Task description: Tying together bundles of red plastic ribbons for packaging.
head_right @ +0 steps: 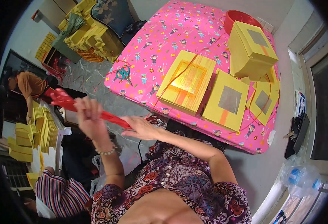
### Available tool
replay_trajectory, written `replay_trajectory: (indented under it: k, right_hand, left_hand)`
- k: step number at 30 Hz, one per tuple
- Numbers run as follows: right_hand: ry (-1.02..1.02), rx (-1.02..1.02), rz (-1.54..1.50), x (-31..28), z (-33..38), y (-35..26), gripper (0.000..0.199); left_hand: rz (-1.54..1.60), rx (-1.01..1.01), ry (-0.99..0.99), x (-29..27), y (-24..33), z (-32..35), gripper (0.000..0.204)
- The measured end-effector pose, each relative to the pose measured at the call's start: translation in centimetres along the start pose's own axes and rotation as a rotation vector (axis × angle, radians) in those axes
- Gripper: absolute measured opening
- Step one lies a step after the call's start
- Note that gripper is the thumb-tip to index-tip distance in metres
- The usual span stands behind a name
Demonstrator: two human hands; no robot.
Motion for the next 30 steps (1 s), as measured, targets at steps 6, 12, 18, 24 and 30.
replay_trajectory:
  k: [6,12,18,24,30]
  right_hand:
    - [-0.181,0.098,-0.165,4.5,3.5,6.8,0.027]
    - [-0.220,0.277,0.198,2.0,4.2,10.2,0.017]
    - [-0.136,0.252,0.304,-0.9,1.6,5.3,0.013]
    - [-0.105,0.236,0.432,-0.1,-0.6,2.7,0.015]
    - [-0.121,0.127,0.300,-0.2,-2.0,0.0,0.019]
  left_hand:
    - [0.011,0.255,-0.075,-1.0,9.1,-2.8,0.024]
    - [-0.787,0.301,0.310,-9.6,9.1,-5.2,0.016]
    - [-2.248,0.331,-0.196,-10.2,0.3,-0.7,0.051]
    - [-1.876,0.259,-0.646,-2.9,-3.5,4.8,0.041]
    - [-1.558,-0.248,-0.298,-6.6,-7.3,6.5,0.017]
Point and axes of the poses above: each hand's wrist, its own z-axis away from the middle knuckle, its own x-axis out of the palm, y = z × x, the point moved 3 cm from there along -z, towards the middle knuckle, and after that the axes turned 15 degrees about -z, right-handed, at the moved point
